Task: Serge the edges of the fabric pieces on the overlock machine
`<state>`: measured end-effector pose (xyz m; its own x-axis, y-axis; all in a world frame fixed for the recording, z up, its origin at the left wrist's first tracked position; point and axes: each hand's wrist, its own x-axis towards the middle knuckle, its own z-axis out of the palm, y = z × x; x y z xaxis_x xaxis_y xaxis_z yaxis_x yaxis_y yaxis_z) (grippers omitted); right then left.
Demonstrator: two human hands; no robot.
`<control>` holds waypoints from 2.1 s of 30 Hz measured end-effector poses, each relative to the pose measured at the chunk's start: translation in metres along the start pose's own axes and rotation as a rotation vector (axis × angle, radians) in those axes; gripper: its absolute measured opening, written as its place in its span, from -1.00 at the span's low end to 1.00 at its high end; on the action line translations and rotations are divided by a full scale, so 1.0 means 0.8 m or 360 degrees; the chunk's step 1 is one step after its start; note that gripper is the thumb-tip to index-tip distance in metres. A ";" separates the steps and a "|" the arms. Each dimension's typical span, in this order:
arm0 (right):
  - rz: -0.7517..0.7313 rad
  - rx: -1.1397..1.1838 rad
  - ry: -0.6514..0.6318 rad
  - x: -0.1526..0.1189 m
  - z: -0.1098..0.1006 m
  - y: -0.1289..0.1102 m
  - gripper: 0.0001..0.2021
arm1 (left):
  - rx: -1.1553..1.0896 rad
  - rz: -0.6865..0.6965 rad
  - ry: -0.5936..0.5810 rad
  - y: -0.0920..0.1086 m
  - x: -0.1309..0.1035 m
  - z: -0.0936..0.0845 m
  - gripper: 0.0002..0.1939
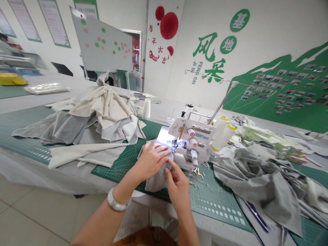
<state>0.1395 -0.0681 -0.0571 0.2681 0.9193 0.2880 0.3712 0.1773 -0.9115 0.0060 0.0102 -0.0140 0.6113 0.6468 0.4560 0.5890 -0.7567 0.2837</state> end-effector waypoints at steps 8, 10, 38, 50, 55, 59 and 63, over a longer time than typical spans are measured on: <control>-0.0014 0.0008 0.0023 -0.001 -0.002 -0.004 -0.62 | -0.0007 -0.0009 -0.0008 0.000 0.000 0.000 -0.63; -0.0010 0.0000 0.0012 -0.001 -0.002 -0.004 -0.61 | -0.0008 -0.0004 -0.0021 0.000 0.001 -0.001 -0.63; -0.0067 -0.0027 0.0053 0.001 0.006 0.002 -0.61 | -0.0026 -0.0012 -0.0014 0.002 -0.001 0.001 -0.64; -0.0092 -0.0034 0.0031 0.001 0.004 0.003 -0.57 | -0.0042 0.0045 0.0115 0.012 -0.006 -0.004 -0.69; -0.0088 -0.0016 0.0036 0.003 0.006 0.004 -0.58 | -0.0072 0.0024 0.0085 0.009 -0.006 -0.001 -0.69; -0.0093 0.0000 0.0044 0.003 0.006 0.007 -0.59 | -0.0070 0.0023 0.0069 0.007 -0.005 0.002 -0.68; -0.0079 0.0017 0.0055 0.003 0.005 0.007 -0.59 | -0.0036 0.0037 0.0059 0.008 -0.006 0.002 -0.68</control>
<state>0.1386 -0.0638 -0.0628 0.2803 0.8967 0.3427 0.3751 0.2263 -0.8989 0.0074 0.0024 -0.0160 0.6044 0.6251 0.4938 0.5622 -0.7739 0.2916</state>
